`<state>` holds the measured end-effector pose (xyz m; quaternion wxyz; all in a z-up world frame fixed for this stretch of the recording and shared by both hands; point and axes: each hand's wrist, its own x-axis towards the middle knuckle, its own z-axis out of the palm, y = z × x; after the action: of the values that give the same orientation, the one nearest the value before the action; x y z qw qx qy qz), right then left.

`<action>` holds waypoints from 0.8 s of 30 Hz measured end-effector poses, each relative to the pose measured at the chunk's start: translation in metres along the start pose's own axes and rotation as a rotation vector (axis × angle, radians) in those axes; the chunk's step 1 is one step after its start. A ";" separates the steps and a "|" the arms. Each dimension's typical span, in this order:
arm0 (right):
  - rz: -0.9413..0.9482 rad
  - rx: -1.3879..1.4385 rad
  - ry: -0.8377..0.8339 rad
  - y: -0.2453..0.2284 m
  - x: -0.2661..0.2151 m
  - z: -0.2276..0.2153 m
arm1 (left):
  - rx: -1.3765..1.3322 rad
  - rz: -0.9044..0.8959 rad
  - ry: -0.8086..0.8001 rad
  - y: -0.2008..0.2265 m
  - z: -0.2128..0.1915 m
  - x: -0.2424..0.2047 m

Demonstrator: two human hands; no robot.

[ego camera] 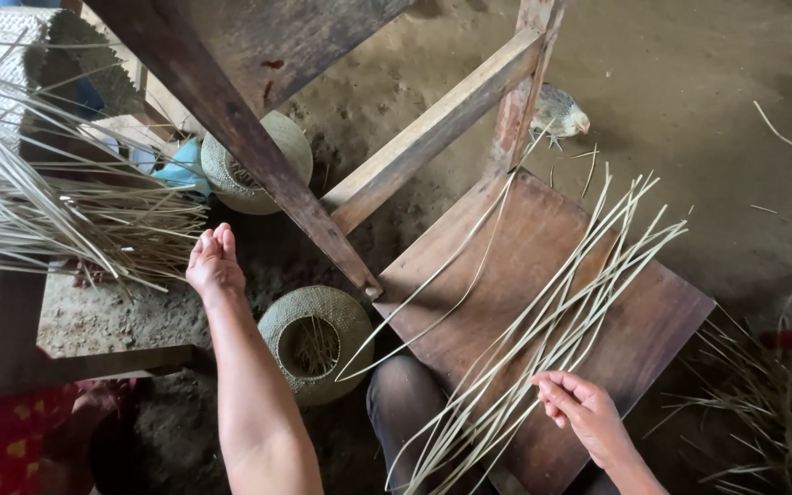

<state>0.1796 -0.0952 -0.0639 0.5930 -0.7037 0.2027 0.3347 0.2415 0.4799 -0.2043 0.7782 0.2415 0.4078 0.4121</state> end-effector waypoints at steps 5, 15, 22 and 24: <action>-0.013 0.004 0.009 0.000 -0.005 -0.003 | 0.127 0.232 -0.005 -0.001 0.017 -0.061; -0.189 -0.065 -0.070 -0.015 -0.027 0.010 | 0.855 0.382 -0.414 0.030 0.032 -0.308; -0.359 -0.118 -0.373 -0.029 -0.041 0.022 | 1.089 0.487 -0.915 -0.005 -0.004 -0.448; -0.309 -0.072 -0.456 -0.029 -0.047 0.018 | 1.094 0.486 -0.973 0.004 -0.002 -0.482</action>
<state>0.1626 -0.0772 -0.0121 0.6418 -0.6537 -0.0577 0.3969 0.0802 0.0780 0.0076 0.5274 0.8286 0.1006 0.1587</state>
